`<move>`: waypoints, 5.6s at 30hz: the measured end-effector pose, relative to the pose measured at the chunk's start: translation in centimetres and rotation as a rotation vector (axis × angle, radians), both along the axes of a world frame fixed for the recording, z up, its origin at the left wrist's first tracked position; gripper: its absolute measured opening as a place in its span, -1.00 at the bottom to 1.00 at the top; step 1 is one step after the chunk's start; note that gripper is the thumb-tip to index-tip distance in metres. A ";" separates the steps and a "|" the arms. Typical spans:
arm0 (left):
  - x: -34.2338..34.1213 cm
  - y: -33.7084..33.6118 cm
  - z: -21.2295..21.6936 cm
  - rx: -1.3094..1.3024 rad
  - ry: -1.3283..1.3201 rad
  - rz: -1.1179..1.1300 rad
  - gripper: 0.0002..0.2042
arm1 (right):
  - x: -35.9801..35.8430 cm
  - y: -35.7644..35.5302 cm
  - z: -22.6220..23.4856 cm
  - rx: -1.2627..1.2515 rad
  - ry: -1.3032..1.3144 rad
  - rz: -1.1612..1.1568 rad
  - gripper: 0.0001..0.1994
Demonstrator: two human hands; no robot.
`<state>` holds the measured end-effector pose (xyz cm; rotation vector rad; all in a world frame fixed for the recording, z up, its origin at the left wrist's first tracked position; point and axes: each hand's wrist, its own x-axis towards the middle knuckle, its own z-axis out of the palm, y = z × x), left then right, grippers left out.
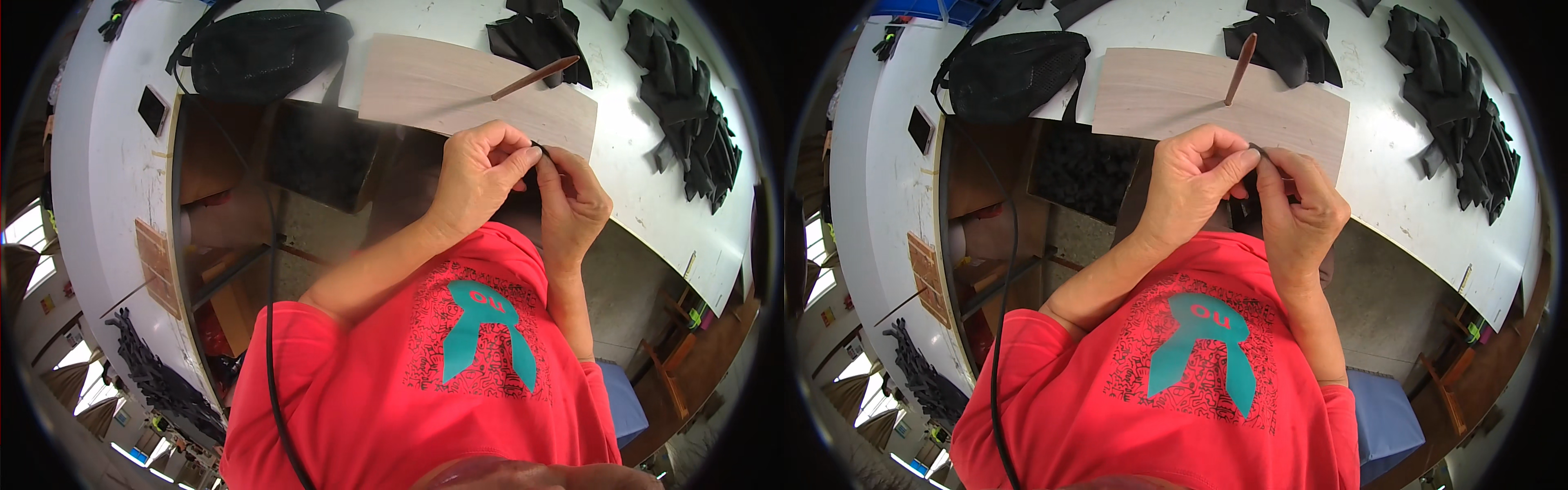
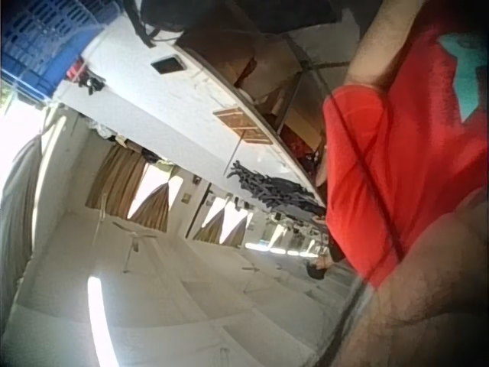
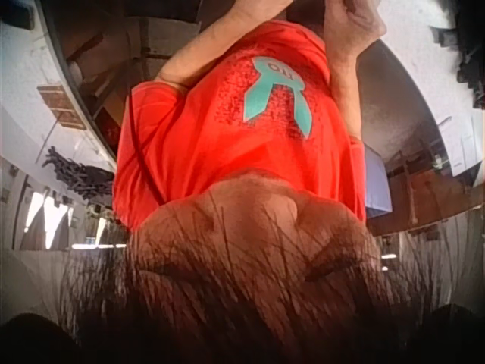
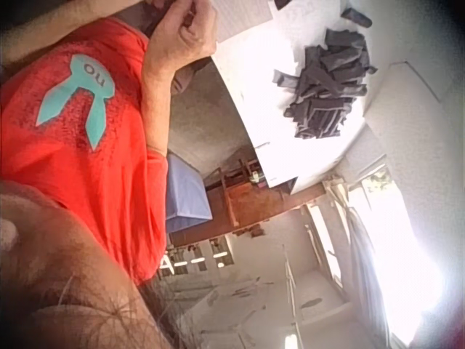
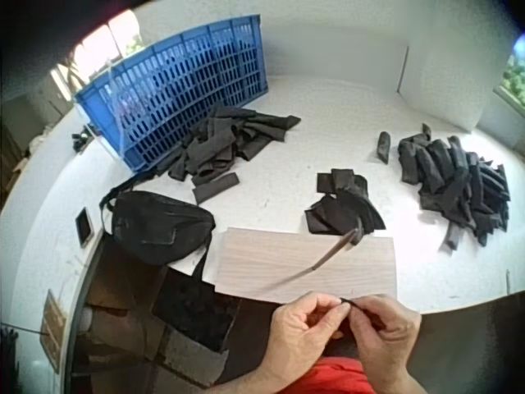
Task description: Assembling or folding small black fabric and rubber pieces at a workbench in a factory.
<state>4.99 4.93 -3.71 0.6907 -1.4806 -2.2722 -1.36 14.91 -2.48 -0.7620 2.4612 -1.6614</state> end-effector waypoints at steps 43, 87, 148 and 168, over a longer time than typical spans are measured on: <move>0.2 -1.2 3.3 -0.295 0.136 -0.055 -0.70 | -2.8 -0.5 1.6 -0.481 -0.575 0.357 -0.90; -4.9 -6.1 5.6 -0.243 0.287 -0.177 -0.85 | -7.1 -3.8 0.5 -0.080 0.408 0.462 -0.90; 3.2 -1.0 0.7 0.629 0.020 0.136 -0.77 | -0.2 -2.9 -0.1 -0.353 -0.861 0.278 -0.79; -0.3 -0.8 -0.8 1.047 0.224 0.143 -0.68 | -0.6 -1.3 -0.2 -0.298 -0.411 0.093 -0.86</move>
